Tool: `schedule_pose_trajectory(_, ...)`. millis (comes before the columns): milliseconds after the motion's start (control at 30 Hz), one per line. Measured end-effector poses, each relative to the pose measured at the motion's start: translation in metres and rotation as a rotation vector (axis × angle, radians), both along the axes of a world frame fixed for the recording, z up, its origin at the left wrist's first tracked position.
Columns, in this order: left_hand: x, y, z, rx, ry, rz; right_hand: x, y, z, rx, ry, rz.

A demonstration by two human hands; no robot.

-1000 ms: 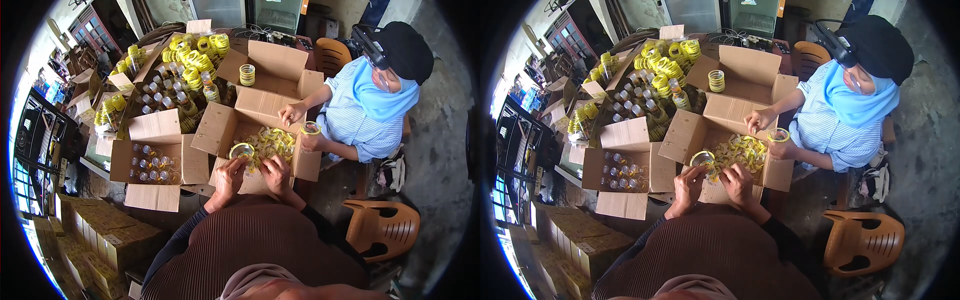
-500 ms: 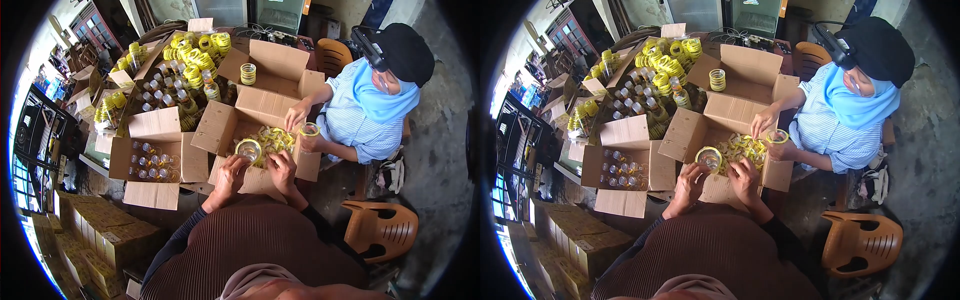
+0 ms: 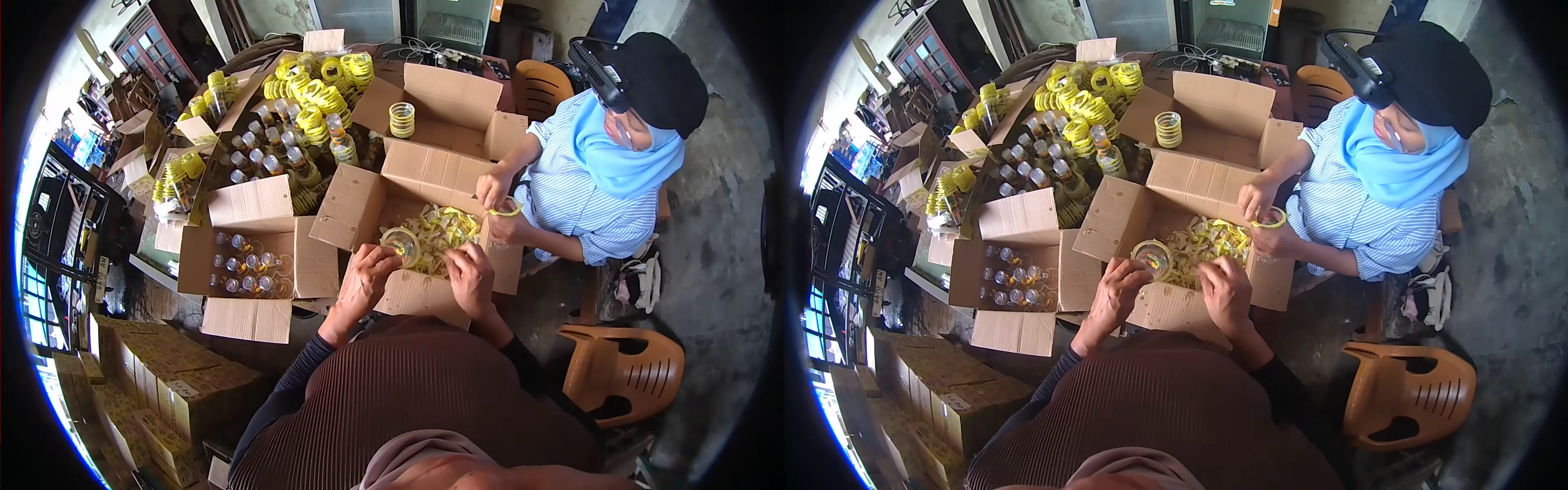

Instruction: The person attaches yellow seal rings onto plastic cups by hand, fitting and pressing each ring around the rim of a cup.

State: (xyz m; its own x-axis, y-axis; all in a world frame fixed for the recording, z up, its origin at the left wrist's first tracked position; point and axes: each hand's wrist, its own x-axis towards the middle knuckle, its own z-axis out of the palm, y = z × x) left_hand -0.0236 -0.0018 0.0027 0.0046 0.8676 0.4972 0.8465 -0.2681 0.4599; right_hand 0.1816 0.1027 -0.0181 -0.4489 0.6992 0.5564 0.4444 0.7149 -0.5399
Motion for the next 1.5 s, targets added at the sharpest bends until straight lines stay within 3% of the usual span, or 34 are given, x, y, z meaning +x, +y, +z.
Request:
schedule_pose_trajectory(100,-0.001,0.001,-0.005,-0.007,-0.025,-0.022,0.001,0.005,-0.003,-0.136,0.125,-0.052)
schedule_pose_trajectory(233,0.005,0.0,-0.012,0.015,-0.17,0.0,0.001,0.003,-0.004,-0.313,0.233,0.053)
schedule_pose_trajectory(700,0.013,-0.002,-0.014,-0.029,-0.474,0.205,-0.01,-0.011,-0.008,-0.311,0.207,0.197)
schedule_pose_trajectory(767,0.018,0.0,-0.011,-0.023,-0.713,0.322,-0.012,-0.01,-0.015,-0.247,0.211,0.232)
schedule_pose_trajectory(833,0.021,0.004,-0.002,-0.036,-0.726,0.336,-0.011,-0.008,-0.018,-0.238,0.207,0.231)
schedule_pose_trajectory(900,0.016,0.005,-0.015,-0.002,-0.459,0.233,-0.011,-0.009,-0.024,-0.3,0.167,0.181)
schedule_pose_trajectory(1033,0.011,0.006,-0.039,0.024,-0.348,0.214,-0.008,-0.009,-0.019,-0.361,0.222,0.078)
schedule_pose_trajectory(1233,0.014,0.004,-0.039,-0.081,-0.351,0.33,-0.008,-0.012,-0.022,-0.183,0.122,0.031)
schedule_pose_trajectory(1500,0.019,0.01,-0.029,0.153,0.071,0.283,-0.014,-0.022,-0.013,0.123,-0.05,0.131)
